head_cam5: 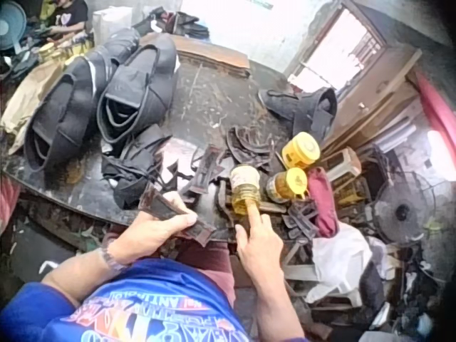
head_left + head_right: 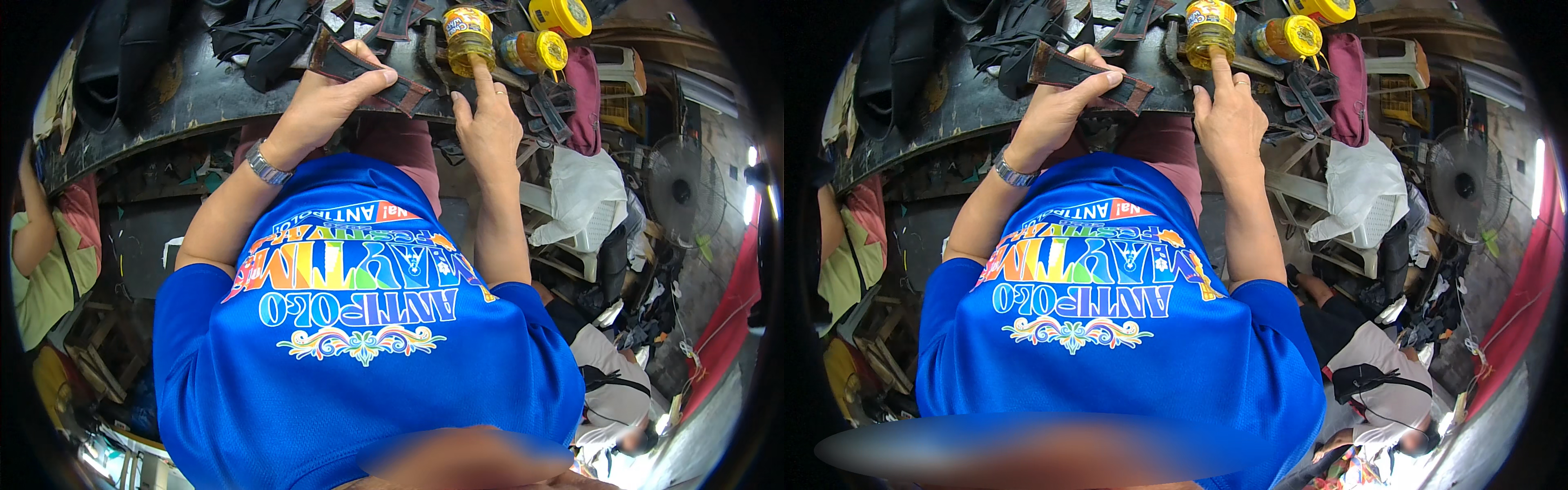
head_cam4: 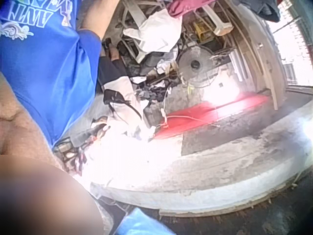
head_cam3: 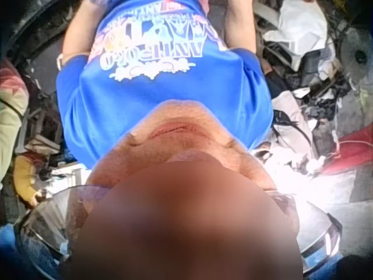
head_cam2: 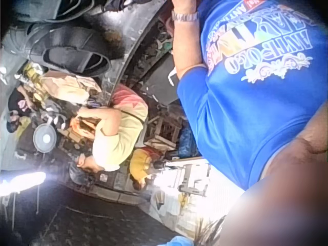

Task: The person applies glue to the edges of several black shoes and shoe parts using a small brush. They repeatedly dip the brush into a yellow-lidded glue jar and spread glue along seams and edges, handling each item one at a time.

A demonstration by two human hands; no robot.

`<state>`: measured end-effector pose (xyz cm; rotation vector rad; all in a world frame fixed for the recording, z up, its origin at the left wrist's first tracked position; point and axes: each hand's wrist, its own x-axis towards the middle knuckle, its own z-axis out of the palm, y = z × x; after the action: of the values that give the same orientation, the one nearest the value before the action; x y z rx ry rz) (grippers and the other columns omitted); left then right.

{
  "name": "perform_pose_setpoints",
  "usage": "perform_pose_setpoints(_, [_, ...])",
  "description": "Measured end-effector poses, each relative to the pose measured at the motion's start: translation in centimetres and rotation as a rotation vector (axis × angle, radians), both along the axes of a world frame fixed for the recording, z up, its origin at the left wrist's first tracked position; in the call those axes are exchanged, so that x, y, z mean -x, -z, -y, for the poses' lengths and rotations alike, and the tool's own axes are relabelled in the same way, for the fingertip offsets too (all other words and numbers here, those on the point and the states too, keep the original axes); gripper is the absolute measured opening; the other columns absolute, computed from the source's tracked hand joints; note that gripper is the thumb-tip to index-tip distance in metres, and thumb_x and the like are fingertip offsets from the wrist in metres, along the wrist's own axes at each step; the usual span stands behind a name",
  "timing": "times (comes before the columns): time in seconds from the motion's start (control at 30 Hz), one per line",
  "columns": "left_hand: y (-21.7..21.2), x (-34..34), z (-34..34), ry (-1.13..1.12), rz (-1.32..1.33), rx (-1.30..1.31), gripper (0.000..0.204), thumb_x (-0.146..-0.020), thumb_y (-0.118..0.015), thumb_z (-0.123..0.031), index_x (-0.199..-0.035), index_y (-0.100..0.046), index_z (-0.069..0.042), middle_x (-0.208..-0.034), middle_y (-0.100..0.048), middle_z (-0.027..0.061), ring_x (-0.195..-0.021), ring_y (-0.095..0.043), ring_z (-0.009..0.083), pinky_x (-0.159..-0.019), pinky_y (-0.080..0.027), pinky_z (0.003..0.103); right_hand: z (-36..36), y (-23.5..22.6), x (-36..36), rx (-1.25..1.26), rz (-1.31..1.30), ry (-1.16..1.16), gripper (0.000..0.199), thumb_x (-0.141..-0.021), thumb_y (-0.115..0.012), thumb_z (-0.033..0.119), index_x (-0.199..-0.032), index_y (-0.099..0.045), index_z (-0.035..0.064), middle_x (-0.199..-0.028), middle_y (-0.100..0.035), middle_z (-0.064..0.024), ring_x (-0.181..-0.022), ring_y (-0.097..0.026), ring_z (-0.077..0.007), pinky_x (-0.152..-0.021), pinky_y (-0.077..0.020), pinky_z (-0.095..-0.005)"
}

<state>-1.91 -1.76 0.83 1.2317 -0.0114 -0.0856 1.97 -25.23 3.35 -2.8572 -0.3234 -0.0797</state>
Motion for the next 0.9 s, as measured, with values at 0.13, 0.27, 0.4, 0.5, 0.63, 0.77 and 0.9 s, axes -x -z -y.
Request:
perform_pose_setpoints(0.13, [0.3, -0.3, 0.5, -0.067, 0.048, -0.054, 0.014, -0.095, -0.072, -0.015, -0.096, -0.063, -0.005, -0.093, -0.069, 0.0022, -0.086, -0.065, 0.0071, -0.072, -0.055, 0.025, -0.4, 0.1, 0.4, 0.008, 0.028, -0.064, 0.055, -0.092, -0.067, 0.022, -0.145, -0.052, 0.0190, -0.108, -0.063, -0.0168, -0.088, -0.068, -0.0372, -0.077, -0.0540, -0.0469])
perform_pose_setpoints(0.27, [0.6, -0.5, 0.5, -0.112, 0.058, -0.129, 0.014, -0.094, -0.074, -0.015, -0.094, -0.064, -0.005, -0.088, -0.068, 0.0009, -0.080, -0.062, 0.0057, -0.070, -0.052, 0.024, -0.3, -1.6, 1.1, -0.089, 0.148, -0.138, 0.038, -0.088, -0.064, 0.011, -0.126, -0.067, 0.0151, -0.106, -0.061, -0.0159, -0.089, -0.067, -0.0353, -0.075, -0.0548, -0.0457])
perform_pose_setpoints(0.4, [0.7, -0.7, 0.8, -0.111, 0.072, -0.119, 0.014, -0.093, -0.075, -0.014, -0.094, -0.064, -0.005, -0.088, -0.068, 0.0007, -0.080, -0.063, 0.0060, -0.070, -0.053, 0.024, -0.4, -3.9, 2.4, -0.467, 0.256, -0.269, 0.036, -0.076, -0.062, -0.009, -0.102, -0.078, 0.0107, -0.105, -0.058, -0.0121, -0.091, -0.062, -0.0258, -0.075, -0.0519, -0.0355])
perform_pose_setpoints(0.5, [0.5, -0.7, 1.0, -0.088, 0.092, -0.110, 0.014, -0.093, -0.075, -0.013, -0.094, -0.064, -0.005, -0.088, -0.068, 0.0011, -0.080, -0.063, 0.0062, -0.070, -0.053, 0.024, -1.5, -3.9, 3.5, -0.695, 0.206, -0.367, 0.046, -0.074, -0.062, -0.013, -0.107, -0.079, 0.0134, -0.114, -0.057, -0.0108, -0.098, -0.058, -0.0235, -0.084, -0.0491, -0.0316])
perform_pose_setpoints(0.63, [0.0, -0.3, 0.8, -0.047, 0.051, -0.013, 0.014, -0.094, -0.073, -0.012, -0.096, -0.063, -0.004, -0.089, -0.068, 0.0024, -0.084, -0.066, 0.0080, -0.071, -0.056, 0.024, -2.7, -2.1, 3.3, -0.366, 0.380, -0.402, 0.054, -0.070, -0.068, -0.006, -0.116, -0.078, 0.0201, -0.126, -0.058, -0.0126, -0.104, -0.054, -0.0288, -0.090, -0.0483, -0.0381])
perform_pose_setpoints(0.77, [-0.2, 0.1, 0.5, -0.012, -0.003, 0.153, 0.013, -0.095, -0.072, -0.010, -0.097, -0.062, -0.003, -0.093, -0.068, 0.0043, -0.088, -0.069, 0.0118, -0.073, -0.061, 0.027, -2.5, -0.6, 3.1, -0.373, 0.395, -0.390, 0.055, -0.070, -0.069, -0.005, -0.117, -0.078, 0.0217, -0.124, -0.059, -0.0122, -0.103, -0.054, -0.0289, -0.089, -0.0482, -0.0381])
perform_pose_setpoints(0.9, [0.2, -0.2, 0.3, -0.002, -0.052, 0.246, 0.012, -0.094, -0.072, -0.009, -0.098, -0.063, -0.003, -0.096, -0.068, 0.0058, -0.088, -0.070, 0.0137, -0.074, -0.063, 0.029, -2.3, 0.3, 2.9, -0.533, 0.302, -0.438, 0.052, -0.071, -0.072, -0.003, -0.116, -0.079, 0.0235, -0.123, -0.059, -0.0109, -0.101, -0.055, -0.0281, -0.087, -0.0479, -0.0369])
